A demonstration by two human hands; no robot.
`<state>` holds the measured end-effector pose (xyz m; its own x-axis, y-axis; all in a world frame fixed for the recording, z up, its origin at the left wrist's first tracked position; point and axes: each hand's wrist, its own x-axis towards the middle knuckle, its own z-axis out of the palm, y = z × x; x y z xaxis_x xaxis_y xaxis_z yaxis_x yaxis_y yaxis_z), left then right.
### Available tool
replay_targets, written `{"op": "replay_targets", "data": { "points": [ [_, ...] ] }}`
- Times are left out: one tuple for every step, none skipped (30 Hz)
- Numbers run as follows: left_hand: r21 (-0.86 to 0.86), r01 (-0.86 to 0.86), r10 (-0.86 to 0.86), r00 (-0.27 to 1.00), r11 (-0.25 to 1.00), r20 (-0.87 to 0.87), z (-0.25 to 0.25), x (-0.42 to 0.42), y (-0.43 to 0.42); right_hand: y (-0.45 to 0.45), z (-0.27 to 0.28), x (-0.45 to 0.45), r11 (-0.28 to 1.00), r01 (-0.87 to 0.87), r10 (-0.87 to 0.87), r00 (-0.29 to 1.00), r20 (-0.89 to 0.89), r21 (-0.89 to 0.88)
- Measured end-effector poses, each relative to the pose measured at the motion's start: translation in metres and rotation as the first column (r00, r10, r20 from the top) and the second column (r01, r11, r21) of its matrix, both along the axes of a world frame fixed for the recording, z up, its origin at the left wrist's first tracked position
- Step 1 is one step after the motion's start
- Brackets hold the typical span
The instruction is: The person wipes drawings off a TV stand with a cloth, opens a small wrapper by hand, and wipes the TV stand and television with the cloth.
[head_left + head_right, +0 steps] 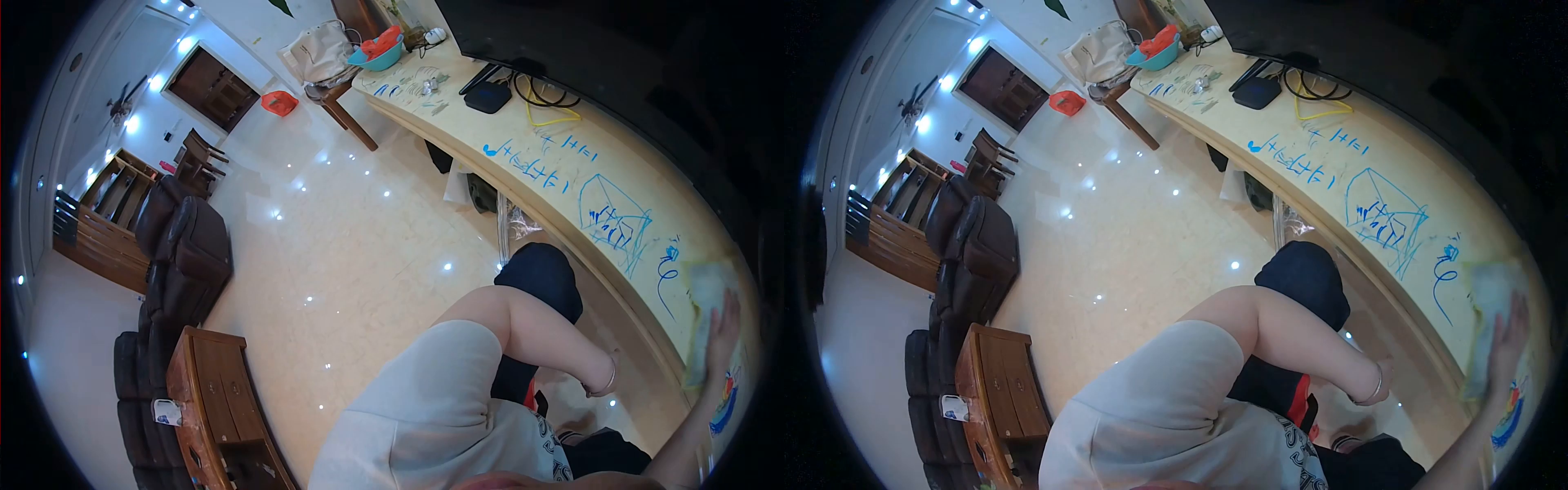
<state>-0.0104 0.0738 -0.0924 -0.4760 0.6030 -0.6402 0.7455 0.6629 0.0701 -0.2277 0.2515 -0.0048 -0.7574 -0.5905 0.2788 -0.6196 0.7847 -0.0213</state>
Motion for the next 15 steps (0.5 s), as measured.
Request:
{"op": "replay_targets", "data": {
  "points": [
    [-0.001, 0.003, -0.003, 1.000, 1.000, 0.003, -0.001, -0.001, 0.000, 0.041, -0.012, -0.021, 0.996, 0.079, -0.078, 0.996, 0.039, -0.044],
    [-0.003, 0.006, -0.006, 1.000, 1.000, 0.004, -0.002, -0.001, 0.002, 0.085, -0.023, -0.038, 0.983, 0.160, -0.153, 0.985, 0.080, -0.086],
    [-0.008, 0.012, -0.011, 1.000, 1.000, 0.003, -0.003, -0.001, 0.003, 0.125, -0.028, -0.046, 0.960, 0.240, -0.222, 0.967, 0.126, -0.143],
    [-0.013, 0.011, -0.011, 1.000, 1.000, 0.004, -0.004, -0.001, 0.002, 0.162, -0.030, -0.053, 0.927, 0.318, -0.287, 0.942, 0.172, -0.199],
    [-0.018, 0.015, -0.015, 1.000, 1.000, 0.004, -0.004, 0.001, 0.000, 0.198, -0.033, -0.056, 0.896, 0.398, -0.370, 0.914, 0.165, -0.196],
    [-0.025, 0.015, -0.015, 1.000, 1.000, 0.009, -0.005, 0.002, -0.001, 0.217, -0.028, -0.048, 0.867, 0.482, -0.473, 0.876, 0.097, -0.129],
    [-0.030, 0.018, -0.017, 1.000, 0.999, 0.012, -0.006, 0.002, -0.002, 0.223, -0.018, -0.035, 0.828, 0.557, -0.558, 0.830, 0.012, -0.069],
    [-0.033, 0.017, -0.017, 1.000, 0.999, 0.012, -0.007, 0.003, -0.002, 0.232, -0.014, -0.029, 0.788, 0.615, -0.616, 0.786, -0.051, -0.026],
    [-0.036, 0.019, -0.019, 1.000, 0.999, 0.012, -0.009, 0.004, -0.003, 0.237, -0.010, -0.019, 0.733, 0.679, -0.673, 0.730, -0.117, 0.023],
    [-0.043, 0.029, -0.029, 0.999, 0.999, 0.015, -0.014, 0.004, -0.003, 0.240, -0.007, -0.012, 0.685, 0.726, -0.710, 0.683, -0.173, 0.055],
    [-0.038, 0.020, -0.020, 1.000, 0.999, 0.001, -0.021, 0.005, -0.004, 0.240, -0.005, -0.010, 0.645, 0.759, -0.733, 0.646, -0.213, 0.086],
    [-0.032, 0.011, -0.011, 1.000, 0.999, -0.014, -0.027, 0.007, -0.005, 0.243, -0.007, -0.009, 0.606, 0.786, -0.748, 0.615, -0.251, 0.120],
    [-0.028, 0.001, -0.002, 1.000, 1.000, -0.029, -0.026, 0.008, -0.008, 0.239, -0.006, -0.009, 0.571, 0.806, -0.758, 0.590, -0.277, 0.154],
    [-0.055, 0.015, -0.016, 1.000, 0.998, -0.010, -0.023, 0.008, -0.008, 0.233, -0.005, -0.012, 0.548, 0.812, -0.758, 0.584, -0.291, 0.201],
    [-0.083, 0.029, -0.028, 1.000, 0.996, 0.009, -0.017, 0.009, -0.009, 0.223, -0.006, -0.016, 0.504, 0.818, -0.760, 0.572, -0.309, 0.275]
  ]
}}
